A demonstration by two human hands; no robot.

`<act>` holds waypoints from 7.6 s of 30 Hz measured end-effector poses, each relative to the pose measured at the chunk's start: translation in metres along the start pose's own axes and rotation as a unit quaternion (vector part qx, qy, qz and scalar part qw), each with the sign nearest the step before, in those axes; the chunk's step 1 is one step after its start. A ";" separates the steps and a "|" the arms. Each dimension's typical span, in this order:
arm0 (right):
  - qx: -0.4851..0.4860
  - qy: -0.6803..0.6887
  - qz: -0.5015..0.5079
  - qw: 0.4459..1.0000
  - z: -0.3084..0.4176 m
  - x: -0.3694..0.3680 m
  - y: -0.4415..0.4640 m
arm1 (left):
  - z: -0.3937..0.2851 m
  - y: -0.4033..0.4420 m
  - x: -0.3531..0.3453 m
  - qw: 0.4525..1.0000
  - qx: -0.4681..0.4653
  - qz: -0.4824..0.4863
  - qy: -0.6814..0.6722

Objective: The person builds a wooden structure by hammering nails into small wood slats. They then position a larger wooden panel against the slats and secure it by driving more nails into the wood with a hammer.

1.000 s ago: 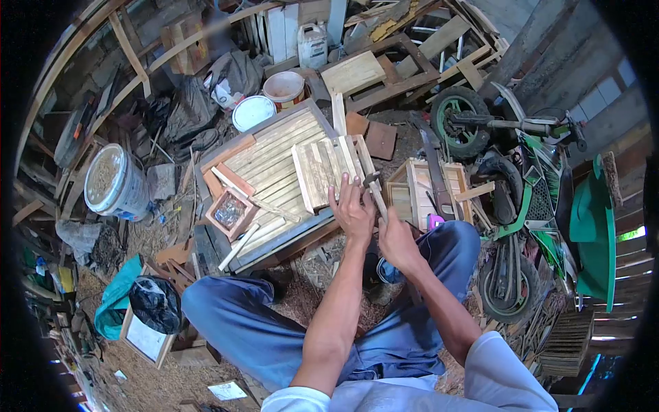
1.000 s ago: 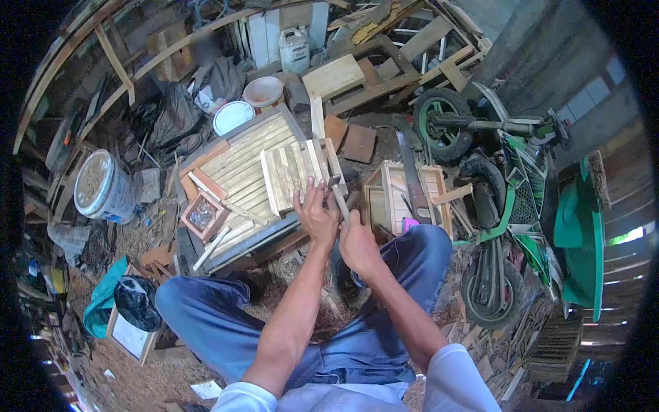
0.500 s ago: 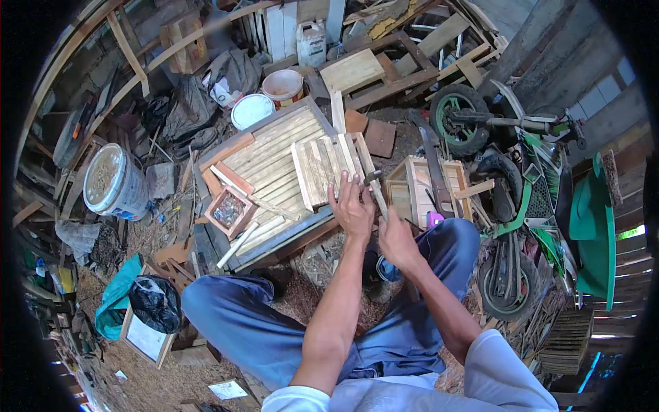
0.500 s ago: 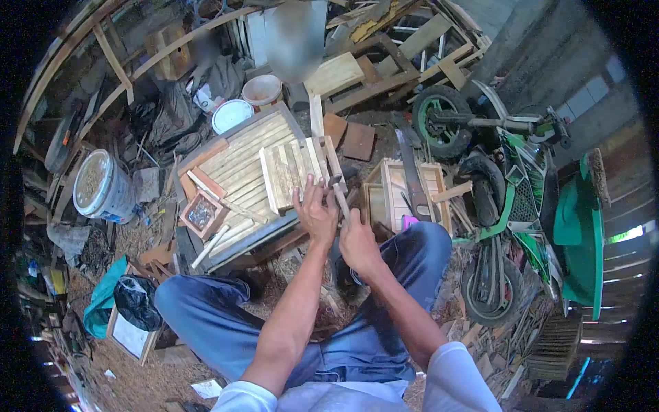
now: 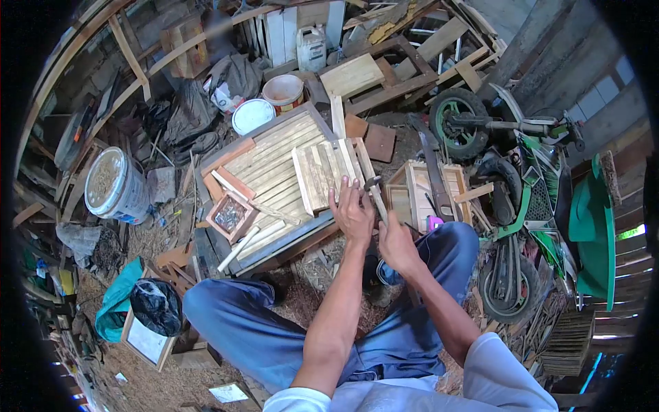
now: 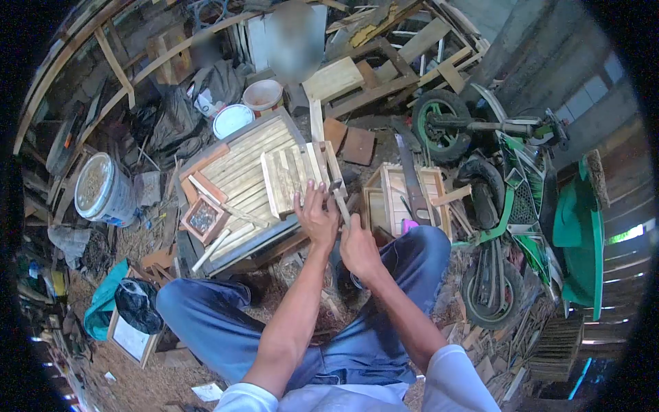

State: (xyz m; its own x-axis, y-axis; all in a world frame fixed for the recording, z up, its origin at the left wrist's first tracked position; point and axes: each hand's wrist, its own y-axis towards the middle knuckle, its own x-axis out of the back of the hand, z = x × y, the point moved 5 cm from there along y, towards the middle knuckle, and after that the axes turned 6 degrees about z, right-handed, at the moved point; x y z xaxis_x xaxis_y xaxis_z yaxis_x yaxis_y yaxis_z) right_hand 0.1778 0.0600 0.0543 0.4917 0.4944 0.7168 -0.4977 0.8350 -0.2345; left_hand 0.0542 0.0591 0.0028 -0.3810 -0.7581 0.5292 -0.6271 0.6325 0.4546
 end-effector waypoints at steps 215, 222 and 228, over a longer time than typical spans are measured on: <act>0.023 0.035 -0.058 0.997 0.026 0.039 0.009 | 0.026 0.058 0.013 0.885 -0.242 0.370 0.147; -0.003 0.038 0.013 0.999 0.021 0.031 0.009 | 0.023 0.059 0.013 0.881 -0.238 0.377 0.160; 0.065 -0.121 0.004 0.990 -0.003 0.014 0.015 | 0.019 0.062 0.015 0.879 -0.234 0.387 0.151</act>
State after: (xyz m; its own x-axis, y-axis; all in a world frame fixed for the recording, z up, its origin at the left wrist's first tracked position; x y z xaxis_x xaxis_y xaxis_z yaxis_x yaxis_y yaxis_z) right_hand 0.1787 0.0804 0.0590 0.3095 0.4142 0.8560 -0.5966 0.7855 -0.1643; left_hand -0.0033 0.0839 0.0258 -0.3277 -0.0391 0.9440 0.1165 0.9898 0.0815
